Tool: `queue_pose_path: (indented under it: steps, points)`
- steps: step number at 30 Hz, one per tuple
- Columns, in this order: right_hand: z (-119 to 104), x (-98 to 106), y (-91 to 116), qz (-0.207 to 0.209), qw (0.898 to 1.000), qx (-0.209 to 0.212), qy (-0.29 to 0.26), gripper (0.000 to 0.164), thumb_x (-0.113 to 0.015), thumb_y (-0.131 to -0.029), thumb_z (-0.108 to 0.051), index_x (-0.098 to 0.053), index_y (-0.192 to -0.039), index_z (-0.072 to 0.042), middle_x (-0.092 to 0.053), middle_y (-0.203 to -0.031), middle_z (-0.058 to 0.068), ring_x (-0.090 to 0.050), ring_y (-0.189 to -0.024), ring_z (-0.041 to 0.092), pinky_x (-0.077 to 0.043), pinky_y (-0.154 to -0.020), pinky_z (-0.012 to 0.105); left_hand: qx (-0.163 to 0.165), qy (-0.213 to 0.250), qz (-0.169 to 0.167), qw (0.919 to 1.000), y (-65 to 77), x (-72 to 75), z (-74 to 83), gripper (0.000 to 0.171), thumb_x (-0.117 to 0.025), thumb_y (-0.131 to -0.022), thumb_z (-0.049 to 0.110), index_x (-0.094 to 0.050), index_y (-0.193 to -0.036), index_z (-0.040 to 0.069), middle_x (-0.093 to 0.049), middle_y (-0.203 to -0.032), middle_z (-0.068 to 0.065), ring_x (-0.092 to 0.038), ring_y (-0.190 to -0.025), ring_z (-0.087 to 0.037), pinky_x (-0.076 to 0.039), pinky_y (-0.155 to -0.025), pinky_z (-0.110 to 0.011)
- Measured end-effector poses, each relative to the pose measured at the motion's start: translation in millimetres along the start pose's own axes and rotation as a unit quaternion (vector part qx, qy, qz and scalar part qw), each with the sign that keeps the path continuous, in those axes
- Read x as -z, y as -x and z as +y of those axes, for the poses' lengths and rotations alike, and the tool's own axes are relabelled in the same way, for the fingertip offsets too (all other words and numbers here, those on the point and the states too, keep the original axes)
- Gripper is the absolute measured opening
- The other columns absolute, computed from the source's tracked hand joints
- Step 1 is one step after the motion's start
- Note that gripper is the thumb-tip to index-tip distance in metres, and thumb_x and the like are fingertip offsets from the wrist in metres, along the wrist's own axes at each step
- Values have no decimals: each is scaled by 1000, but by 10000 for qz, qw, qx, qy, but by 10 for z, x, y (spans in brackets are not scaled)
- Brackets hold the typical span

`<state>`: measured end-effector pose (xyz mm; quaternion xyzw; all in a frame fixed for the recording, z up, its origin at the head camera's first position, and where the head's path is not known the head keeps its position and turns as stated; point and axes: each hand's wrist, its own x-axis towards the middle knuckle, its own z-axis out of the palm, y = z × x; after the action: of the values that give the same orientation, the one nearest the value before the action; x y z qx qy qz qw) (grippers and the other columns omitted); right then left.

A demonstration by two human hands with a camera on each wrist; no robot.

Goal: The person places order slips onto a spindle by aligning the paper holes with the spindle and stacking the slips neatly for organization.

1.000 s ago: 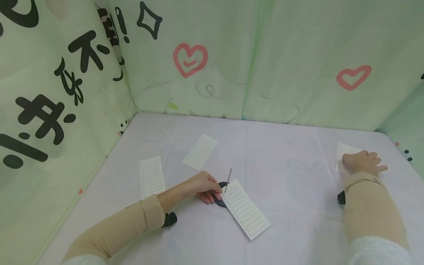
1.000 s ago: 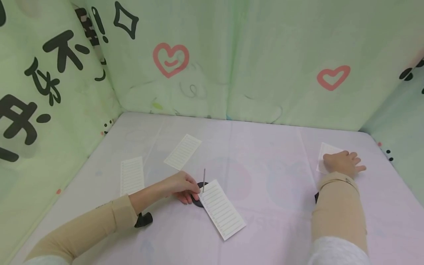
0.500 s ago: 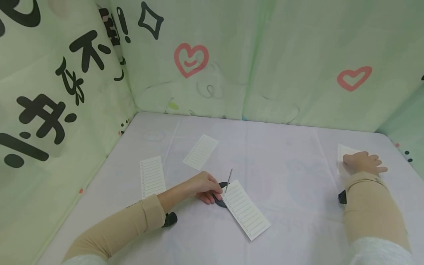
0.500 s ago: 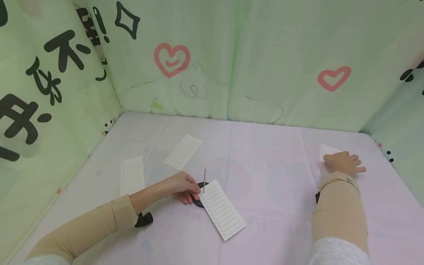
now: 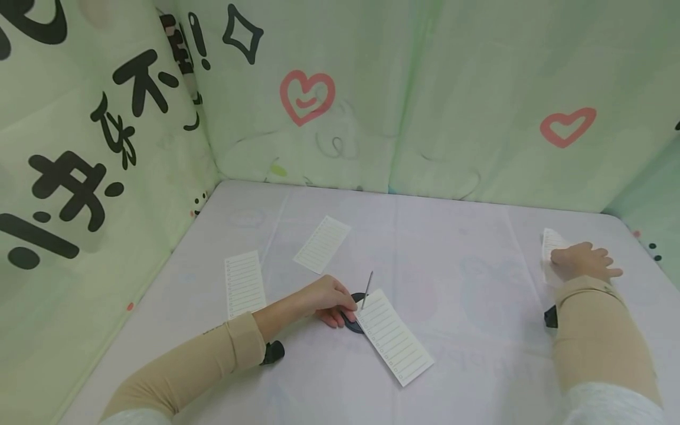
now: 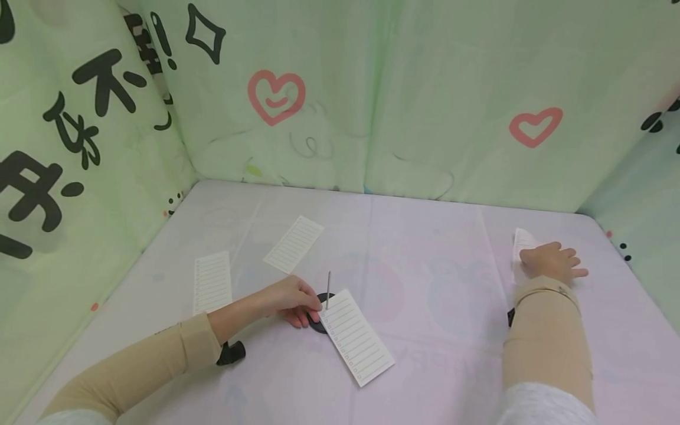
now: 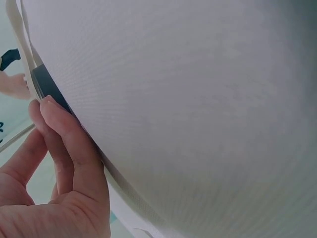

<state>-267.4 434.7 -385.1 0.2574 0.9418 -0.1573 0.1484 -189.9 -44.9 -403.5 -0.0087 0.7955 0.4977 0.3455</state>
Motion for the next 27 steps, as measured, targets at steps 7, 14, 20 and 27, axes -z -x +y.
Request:
queue_pose_path:
  steps: [7, 14, 20, 27]
  points:
    - [-11, -25, -7, 131, 9998, -97, -88, 77, -33, -85, -25, 5, -130, 24, -5, -127, 53, -6, -121, 62, -9, -97, 69, -12, -20, -38, 10000, -7, 3, -9, 10, -64, -82, 10, -67, -81, 1, -67, -69, -6, -53, -46, -10, -46, -43, -18]
    - [23, -21, -5, 251, 9994, 203, -97, 76, -36, -86, -25, 2, -129, 26, -4, -125, 53, -4, -119, 64, -5, -95, 72, -37, 13, -39, 10000, -7, 2, -5, 10, -64, -82, 10, -67, -81, 0, -67, -69, -6, -53, -46, -10, -46, -43, -17]
    - [12, -7, 38, 443, 9981, 421, -64, 75, -38, -84, -23, -5, -126, 29, -6, -123, 55, -6, -117, 65, -5, -93, 73, -70, -3, -14, 10000, 2, 10, 6, 10, -64, -82, 10, -67, -82, 0, -67, -69, -6, -54, -46, -10, -47, -43, -18]
    - [27, -63, 16, 751, 9959, 509, -39, 74, -42, -85, -22, -5, -131, 22, -11, -124, 53, -8, -118, 64, -4, -94, 73, -72, -25, -23, 10000, 1, 18, 5, 10, -64, -82, 9, -67, -82, 0, -67, -69, -6, -54, -47, -10, -47, -44, -18]
